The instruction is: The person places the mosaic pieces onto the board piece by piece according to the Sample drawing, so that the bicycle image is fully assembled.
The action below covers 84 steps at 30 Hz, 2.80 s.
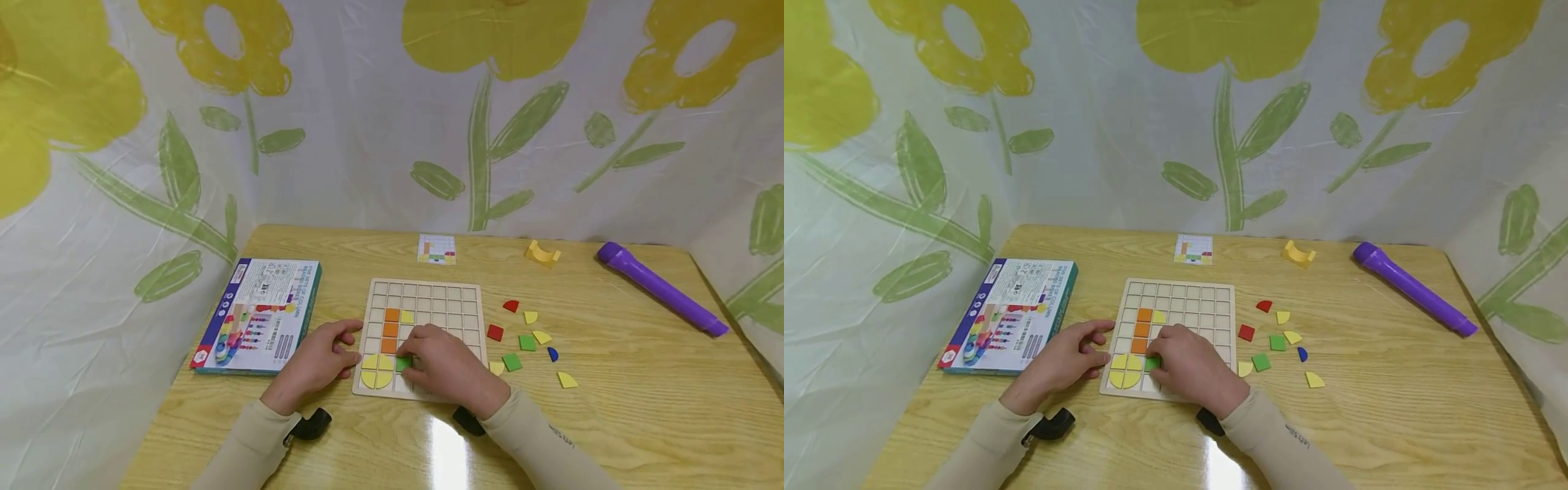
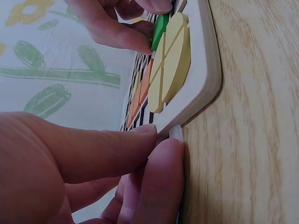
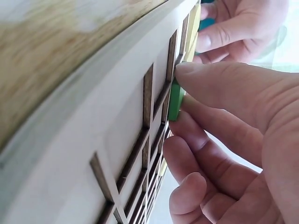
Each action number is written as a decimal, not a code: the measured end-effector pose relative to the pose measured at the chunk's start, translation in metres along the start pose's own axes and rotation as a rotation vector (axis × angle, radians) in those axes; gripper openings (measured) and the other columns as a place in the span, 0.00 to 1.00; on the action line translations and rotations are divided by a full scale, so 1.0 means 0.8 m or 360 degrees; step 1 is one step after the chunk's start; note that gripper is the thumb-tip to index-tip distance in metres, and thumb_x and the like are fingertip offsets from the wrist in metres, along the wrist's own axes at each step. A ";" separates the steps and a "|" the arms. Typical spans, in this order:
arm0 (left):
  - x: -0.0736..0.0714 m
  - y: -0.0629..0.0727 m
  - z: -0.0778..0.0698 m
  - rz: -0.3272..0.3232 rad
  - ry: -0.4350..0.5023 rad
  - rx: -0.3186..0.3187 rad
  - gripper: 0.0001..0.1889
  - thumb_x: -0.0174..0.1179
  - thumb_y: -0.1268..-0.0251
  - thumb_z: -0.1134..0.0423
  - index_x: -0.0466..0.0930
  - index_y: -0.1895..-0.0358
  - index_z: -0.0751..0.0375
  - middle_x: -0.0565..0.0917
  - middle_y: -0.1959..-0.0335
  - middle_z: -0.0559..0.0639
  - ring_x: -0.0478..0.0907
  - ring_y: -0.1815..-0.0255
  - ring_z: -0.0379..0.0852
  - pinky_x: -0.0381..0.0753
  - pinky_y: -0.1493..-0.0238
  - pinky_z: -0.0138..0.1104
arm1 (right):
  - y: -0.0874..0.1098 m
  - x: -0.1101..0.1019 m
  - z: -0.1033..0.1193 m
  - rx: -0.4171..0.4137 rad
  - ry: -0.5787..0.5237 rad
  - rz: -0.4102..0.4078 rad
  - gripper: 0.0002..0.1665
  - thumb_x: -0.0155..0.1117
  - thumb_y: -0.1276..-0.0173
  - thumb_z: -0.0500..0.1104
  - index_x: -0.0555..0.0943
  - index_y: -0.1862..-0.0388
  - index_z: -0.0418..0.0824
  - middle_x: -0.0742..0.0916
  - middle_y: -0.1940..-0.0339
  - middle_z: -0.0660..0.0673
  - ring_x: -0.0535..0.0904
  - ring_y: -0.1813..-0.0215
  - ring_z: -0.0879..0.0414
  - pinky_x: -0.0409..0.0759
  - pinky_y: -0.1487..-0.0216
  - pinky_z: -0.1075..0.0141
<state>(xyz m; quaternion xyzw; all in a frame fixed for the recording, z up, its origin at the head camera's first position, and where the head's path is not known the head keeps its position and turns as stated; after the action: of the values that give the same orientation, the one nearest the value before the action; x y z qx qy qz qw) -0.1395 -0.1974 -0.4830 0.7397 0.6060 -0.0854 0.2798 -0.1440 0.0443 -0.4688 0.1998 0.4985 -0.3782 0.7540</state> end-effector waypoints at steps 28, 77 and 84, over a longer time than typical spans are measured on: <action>-0.001 0.002 0.003 0.0009 0.0033 -0.0048 0.30 0.69 0.28 0.71 0.77 0.24 0.54 0.79 0.45 0.56 0.77 0.60 0.48 0.90 0.65 0.36 | 0.057 -0.049 -0.075 0.0284 -0.0008 -0.0092 0.13 0.79 0.32 0.43 0.92 0.50 0.43 0.89 0.51 0.51 0.84 0.48 0.56 0.88 0.43 0.56; -0.001 0.000 -0.001 0.0006 0.0048 0.0000 0.30 0.69 0.29 0.72 0.78 0.24 0.56 0.79 0.46 0.57 0.78 0.58 0.48 0.90 0.66 0.35 | 0.126 -0.090 -0.166 0.0584 0.0024 -0.0086 0.11 0.79 0.32 0.37 0.92 0.52 0.43 0.87 0.59 0.50 0.80 0.57 0.55 0.87 0.49 0.52; -0.001 0.000 -0.001 0.0009 0.0058 -0.0003 0.30 0.69 0.29 0.72 0.78 0.25 0.56 0.79 0.47 0.57 0.77 0.58 0.49 0.90 0.66 0.35 | 0.126 -0.091 -0.164 0.0593 0.0001 -0.0072 0.10 0.78 0.32 0.38 0.91 0.52 0.44 0.87 0.58 0.50 0.81 0.56 0.55 0.88 0.47 0.51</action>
<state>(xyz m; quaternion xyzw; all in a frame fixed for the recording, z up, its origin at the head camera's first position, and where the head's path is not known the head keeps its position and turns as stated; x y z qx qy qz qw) -0.1401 -0.1975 -0.4822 0.7426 0.6091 -0.0706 0.2695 -0.1611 0.2242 -0.4658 0.3250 0.4242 -0.4808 0.6951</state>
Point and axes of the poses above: each hand's wrist, its own y-axis away from the middle knuckle, its own x-axis out of the palm, z = x × y, the point moved 2 cm from there along -y, towards the middle knuckle
